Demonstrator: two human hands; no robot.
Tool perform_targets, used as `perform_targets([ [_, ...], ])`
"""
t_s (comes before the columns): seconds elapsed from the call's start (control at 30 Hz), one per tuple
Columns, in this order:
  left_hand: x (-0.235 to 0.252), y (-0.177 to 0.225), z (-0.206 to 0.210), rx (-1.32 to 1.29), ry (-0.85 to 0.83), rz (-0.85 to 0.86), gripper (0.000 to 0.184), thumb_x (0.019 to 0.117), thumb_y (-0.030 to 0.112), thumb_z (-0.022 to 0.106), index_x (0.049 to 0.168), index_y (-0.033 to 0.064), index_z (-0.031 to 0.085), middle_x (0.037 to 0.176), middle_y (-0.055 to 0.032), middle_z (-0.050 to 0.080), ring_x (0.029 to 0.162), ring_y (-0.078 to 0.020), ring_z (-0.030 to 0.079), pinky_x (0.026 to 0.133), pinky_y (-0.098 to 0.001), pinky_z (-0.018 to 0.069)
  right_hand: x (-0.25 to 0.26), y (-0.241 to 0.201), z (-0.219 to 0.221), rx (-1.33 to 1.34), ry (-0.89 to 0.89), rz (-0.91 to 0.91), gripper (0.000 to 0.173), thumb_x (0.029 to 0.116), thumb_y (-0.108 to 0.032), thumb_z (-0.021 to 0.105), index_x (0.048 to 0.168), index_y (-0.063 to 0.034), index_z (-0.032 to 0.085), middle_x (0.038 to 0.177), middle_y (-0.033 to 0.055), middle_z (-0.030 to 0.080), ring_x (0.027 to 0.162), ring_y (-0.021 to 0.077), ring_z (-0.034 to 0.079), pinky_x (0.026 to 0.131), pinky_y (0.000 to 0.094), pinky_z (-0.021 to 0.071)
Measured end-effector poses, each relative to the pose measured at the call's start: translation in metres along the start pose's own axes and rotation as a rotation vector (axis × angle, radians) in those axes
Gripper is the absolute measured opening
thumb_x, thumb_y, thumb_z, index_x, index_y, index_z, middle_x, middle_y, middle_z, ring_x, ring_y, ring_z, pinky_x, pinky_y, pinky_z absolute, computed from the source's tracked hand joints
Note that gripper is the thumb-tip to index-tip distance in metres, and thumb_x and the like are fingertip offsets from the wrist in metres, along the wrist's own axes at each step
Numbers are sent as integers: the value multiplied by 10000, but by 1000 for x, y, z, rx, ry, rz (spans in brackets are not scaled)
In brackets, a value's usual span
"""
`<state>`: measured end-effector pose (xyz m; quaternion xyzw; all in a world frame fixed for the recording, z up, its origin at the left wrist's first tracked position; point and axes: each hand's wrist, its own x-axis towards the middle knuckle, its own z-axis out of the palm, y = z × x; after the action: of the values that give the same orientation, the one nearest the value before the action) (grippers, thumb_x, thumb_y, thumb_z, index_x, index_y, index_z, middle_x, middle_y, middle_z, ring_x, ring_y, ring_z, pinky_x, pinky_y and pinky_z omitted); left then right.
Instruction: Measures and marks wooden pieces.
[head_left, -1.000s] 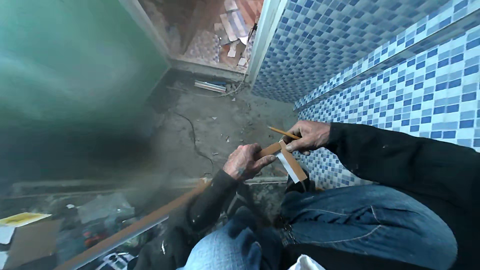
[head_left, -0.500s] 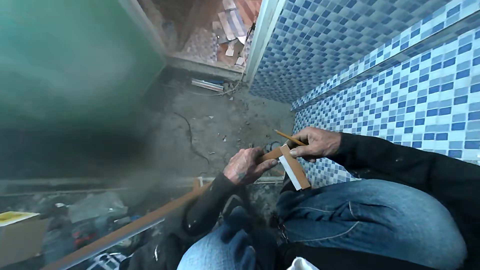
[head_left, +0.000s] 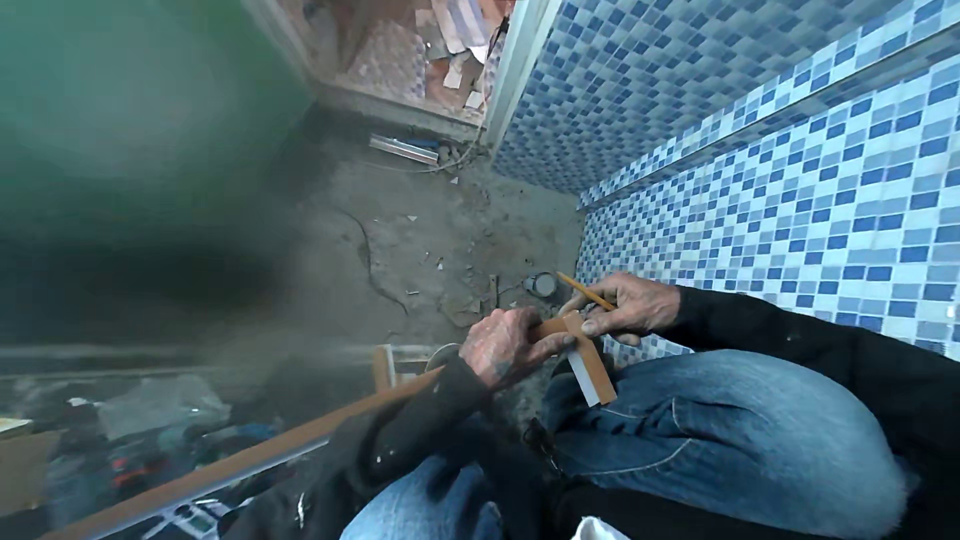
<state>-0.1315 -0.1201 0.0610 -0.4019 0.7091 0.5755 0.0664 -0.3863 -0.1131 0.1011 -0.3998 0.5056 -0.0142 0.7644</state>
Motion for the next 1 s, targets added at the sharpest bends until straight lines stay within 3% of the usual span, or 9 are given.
perform_targets([
  [0.43,-4,-1,6,-1,11,61,572,946,685,550,973,134,700,786,-64,663,762,-246,670,679,-502,532,-5,8,2,39,-16,-58,338,962,-56,655,1299,-23,675,679,19,673,406,22,478,376,174,410],
  [0.77,-8,5,7,21,58,70,582,973,647,541,1045,98,718,835,-119,696,812,-299,695,720,-536,542,-6,7,-1,60,-16,-38,329,973,-35,639,1299,-30,675,689,26,686,414,22,501,386,166,425],
  [0.87,-9,3,7,36,71,89,577,977,646,535,1022,99,715,803,-111,686,781,-292,690,693,-526,536,-9,0,0,5,25,-33,344,948,-34,675,1292,-24,674,689,20,689,420,24,507,390,169,425],
  [1.0,-8,3,6,35,63,79,579,981,645,529,1038,99,715,815,-114,692,791,-298,694,712,-538,539,-17,-20,-14,-192,160,-53,437,952,-134,695,1370,-46,602,811,36,693,522,60,531,464,217,443],
])
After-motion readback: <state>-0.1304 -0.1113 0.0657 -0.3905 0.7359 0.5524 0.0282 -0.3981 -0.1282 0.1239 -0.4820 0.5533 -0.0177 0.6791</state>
